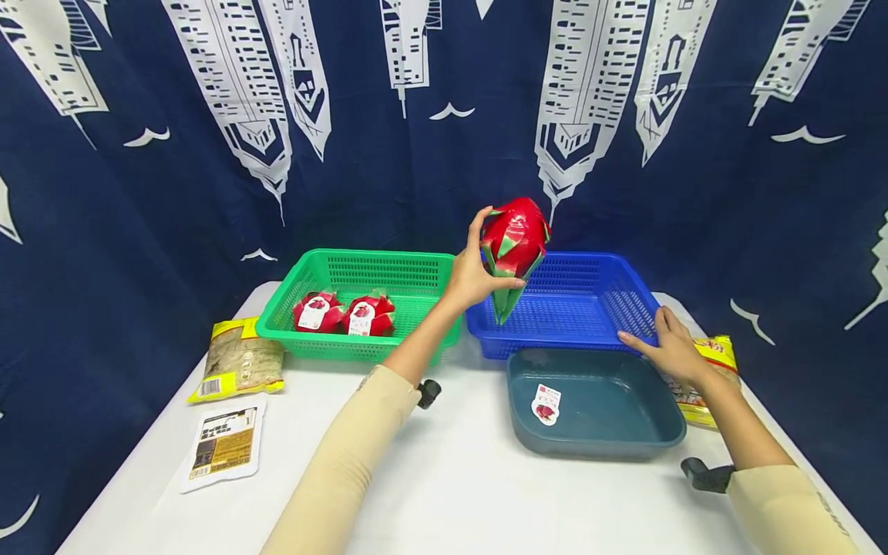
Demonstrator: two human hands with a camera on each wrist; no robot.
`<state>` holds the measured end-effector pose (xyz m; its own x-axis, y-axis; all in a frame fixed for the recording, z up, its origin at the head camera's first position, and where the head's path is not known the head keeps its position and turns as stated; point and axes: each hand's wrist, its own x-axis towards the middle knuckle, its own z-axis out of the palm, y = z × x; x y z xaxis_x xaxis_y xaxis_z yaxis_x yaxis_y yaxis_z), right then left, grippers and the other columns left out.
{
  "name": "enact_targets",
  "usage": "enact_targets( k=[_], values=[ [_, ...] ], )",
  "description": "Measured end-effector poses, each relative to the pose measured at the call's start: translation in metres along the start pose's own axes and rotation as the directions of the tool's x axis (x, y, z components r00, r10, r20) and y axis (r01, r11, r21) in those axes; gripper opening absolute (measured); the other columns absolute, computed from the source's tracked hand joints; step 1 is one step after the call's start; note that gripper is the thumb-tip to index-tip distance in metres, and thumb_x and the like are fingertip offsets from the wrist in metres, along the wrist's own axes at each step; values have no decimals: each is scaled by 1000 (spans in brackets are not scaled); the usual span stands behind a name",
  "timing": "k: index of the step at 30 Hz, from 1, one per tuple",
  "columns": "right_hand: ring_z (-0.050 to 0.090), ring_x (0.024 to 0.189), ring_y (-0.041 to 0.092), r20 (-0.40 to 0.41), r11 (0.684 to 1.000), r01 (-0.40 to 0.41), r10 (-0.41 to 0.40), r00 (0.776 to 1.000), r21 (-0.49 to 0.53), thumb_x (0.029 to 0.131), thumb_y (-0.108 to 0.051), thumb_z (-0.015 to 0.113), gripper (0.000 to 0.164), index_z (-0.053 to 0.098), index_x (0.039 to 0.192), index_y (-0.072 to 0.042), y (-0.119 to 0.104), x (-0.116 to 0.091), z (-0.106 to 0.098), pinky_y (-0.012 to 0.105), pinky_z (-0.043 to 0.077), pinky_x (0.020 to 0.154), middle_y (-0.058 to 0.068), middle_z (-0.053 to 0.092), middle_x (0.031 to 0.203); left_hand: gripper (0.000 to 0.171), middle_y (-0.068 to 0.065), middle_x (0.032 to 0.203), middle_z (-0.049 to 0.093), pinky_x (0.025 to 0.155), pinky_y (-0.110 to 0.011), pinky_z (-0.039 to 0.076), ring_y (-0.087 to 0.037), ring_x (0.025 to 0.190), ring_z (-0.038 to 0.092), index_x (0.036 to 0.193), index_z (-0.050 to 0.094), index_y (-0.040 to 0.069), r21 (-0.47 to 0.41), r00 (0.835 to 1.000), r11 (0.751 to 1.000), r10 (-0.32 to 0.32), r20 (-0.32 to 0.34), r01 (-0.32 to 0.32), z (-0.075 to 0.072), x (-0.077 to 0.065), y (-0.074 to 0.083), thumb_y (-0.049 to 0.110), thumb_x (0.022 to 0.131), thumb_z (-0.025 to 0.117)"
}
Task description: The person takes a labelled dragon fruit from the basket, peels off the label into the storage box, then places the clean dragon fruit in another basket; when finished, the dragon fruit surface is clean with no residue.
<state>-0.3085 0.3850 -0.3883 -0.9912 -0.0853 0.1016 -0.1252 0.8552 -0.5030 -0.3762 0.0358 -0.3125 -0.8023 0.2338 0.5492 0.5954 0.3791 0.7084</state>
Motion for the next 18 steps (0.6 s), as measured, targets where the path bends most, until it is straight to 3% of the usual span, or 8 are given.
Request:
enact_targets(
  k=[4, 8, 12, 18],
  values=[
    [-10, 129, 54, -11, 1000, -4, 4, 1000, -5, 90, -53, 47, 100, -13, 137, 13, -3, 1, -2, 68, 3, 98, 38, -15, 141, 114, -10, 134, 45, 87, -37, 47, -29, 114, 50, 143, 11, 33, 92, 999, 995, -43, -21, 45, 26, 16, -27, 29, 59, 88],
    [-9, 128, 55, -14, 1000, -18, 17, 1000, -18, 89, -54, 47, 101, -11, 137, 13, -3, 1, -1, 70, 3, 97, 37, -14, 142, 114, -15, 127, 51, 87, -39, 47, -32, 112, 52, 143, 15, 31, 166, 992, 979, -127, 24, 122, 46, 17, -45, 29, 57, 89],
    [-7, 128, 57, -20, 999, -32, 32, 999, -9, 88, -55, 48, 102, -10, 138, 12, -3, -1, 3, 72, 6, 95, 36, -12, 143, 114, -19, 123, 52, 85, -42, 48, -35, 110, 52, 143, 15, 34, 243, 969, 951, -223, 108, 192, 60, 14, -50, 28, 57, 89],
    [-6, 128, 56, -29, 999, -46, 47, 998, 16, 88, -54, 49, 102, -12, 139, 9, -2, -3, 4, 72, 7, 94, 33, -14, 144, 114, -18, 128, 49, 89, -43, 45, -36, 113, 49, 144, 12, 36, 327, 919, 905, -346, 188, 273, 79, 17, -47, 25, 60, 88]
  ],
)
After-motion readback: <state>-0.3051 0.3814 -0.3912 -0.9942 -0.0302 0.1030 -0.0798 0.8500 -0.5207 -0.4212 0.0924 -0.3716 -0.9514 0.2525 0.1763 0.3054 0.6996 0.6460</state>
